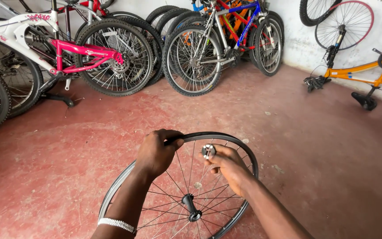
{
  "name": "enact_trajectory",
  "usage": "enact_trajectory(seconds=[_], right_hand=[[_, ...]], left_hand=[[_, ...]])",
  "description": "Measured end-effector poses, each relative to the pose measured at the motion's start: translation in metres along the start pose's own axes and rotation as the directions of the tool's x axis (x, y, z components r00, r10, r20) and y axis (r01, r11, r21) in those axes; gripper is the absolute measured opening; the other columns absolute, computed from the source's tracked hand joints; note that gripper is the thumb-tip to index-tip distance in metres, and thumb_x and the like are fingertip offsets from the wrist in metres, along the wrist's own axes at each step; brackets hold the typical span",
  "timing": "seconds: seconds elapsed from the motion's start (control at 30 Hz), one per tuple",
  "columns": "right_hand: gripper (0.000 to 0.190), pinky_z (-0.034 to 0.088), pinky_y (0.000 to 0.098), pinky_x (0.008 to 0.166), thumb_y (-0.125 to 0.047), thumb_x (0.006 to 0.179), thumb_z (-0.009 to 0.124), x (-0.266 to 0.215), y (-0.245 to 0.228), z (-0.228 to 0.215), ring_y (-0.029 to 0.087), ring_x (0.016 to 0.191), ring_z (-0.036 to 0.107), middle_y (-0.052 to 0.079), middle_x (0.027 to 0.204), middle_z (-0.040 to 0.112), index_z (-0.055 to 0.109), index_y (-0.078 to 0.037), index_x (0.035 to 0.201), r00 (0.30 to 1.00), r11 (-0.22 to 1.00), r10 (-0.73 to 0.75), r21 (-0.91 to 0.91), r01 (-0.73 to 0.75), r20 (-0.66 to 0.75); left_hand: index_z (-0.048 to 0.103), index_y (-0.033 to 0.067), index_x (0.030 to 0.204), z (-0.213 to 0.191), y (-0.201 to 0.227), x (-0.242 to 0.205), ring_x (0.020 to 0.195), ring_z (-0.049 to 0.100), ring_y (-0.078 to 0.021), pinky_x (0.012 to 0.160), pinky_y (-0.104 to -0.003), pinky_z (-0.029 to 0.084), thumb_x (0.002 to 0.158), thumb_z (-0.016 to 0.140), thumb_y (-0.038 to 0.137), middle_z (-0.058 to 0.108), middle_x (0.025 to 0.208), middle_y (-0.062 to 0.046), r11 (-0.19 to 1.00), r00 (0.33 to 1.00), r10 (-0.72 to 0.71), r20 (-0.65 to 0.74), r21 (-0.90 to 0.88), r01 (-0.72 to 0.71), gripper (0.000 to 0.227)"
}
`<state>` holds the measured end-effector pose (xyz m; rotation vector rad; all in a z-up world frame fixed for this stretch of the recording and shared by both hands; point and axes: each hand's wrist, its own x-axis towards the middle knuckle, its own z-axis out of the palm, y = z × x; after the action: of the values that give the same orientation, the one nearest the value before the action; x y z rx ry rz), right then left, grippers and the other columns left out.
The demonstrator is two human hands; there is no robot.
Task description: The person kneels on the floor with a bicycle wheel lying flat and uses a small spoke wrench to turn spoke nipples around the rim, working around the wheel to adjust spoke tension and true the rim.
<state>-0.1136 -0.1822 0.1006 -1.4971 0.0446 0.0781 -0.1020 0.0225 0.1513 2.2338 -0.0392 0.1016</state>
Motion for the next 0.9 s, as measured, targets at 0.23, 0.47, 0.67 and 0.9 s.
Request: enact_trajectory(seconds=[0.23, 0.47, 0.67, 0.9], right_hand=[[0.031, 0.041, 0.0203, 0.062, -0.001, 0.092, 0.065, 0.017, 0.014, 0.001, 0.014, 0.079, 0.052, 0.015, 0.105, 0.07, 0.065, 0.001, 0.123, 0.998, 0.991, -0.065, 0.118, 0.067, -0.021], [0.021, 0.042, 0.0274, 0.064, -0.012, 0.086, 0.08, 0.007, 0.007, 0.024, 0.016, 0.079, 0.05, 0.008, 0.089, 0.065, 0.066, -0.005, 0.101, 0.998, 0.983, 0.011, 0.182, -0.023, 0.065], [0.025, 0.038, 0.0278, 0.06, -0.015, 0.083, 0.083, 0.001, -0.002, 0.031, 0.015, 0.074, 0.043, 0.01, 0.085, 0.062, 0.063, -0.005, 0.095, 0.998, 0.994, 0.032, 0.105, -0.039, 0.063], [0.014, 0.056, 0.0264, 0.067, -0.03, 0.087, 0.08, 0.022, 0.034, 0.038, 0.017, 0.08, 0.078, 0.003, 0.087, 0.08, 0.075, -0.02, 0.096, 0.947, 0.94, -0.12, -0.34, 0.012, -0.298]], left_hand=[[0.078, 0.025, 0.117, -0.009, 0.017, -0.009, 0.108, 0.074, -0.0264, 0.1, -0.045, 0.055, 0.093, 0.066, 0.037, 0.08, 0.096, -0.001, 0.995, 0.996, -0.037, 0.086, 0.097, 0.028, 0.029], [0.078, 0.02, 0.11, -0.018, 0.037, -0.02, 0.108, 0.074, -0.0321, 0.099, -0.046, 0.055, 0.089, 0.069, 0.044, 0.08, 0.098, -0.008, 0.957, 0.993, -0.044, 0.111, 0.291, 0.01, 0.033], [0.081, 0.024, 0.106, -0.008, 0.023, -0.006, 0.108, 0.074, -0.0314, 0.097, -0.045, 0.056, 0.087, 0.071, 0.038, 0.081, 0.094, -0.005, 0.989, 0.991, 0.028, 0.131, 0.143, -0.047, 0.026], [0.082, 0.0266, 0.107, -0.001, 0.016, 0.003, 0.109, 0.073, -0.0296, 0.096, -0.043, 0.057, 0.086, 0.072, 0.038, 0.081, 0.099, -0.004, 0.989, 0.993, 0.021, 0.113, 0.142, -0.037, 0.026]])
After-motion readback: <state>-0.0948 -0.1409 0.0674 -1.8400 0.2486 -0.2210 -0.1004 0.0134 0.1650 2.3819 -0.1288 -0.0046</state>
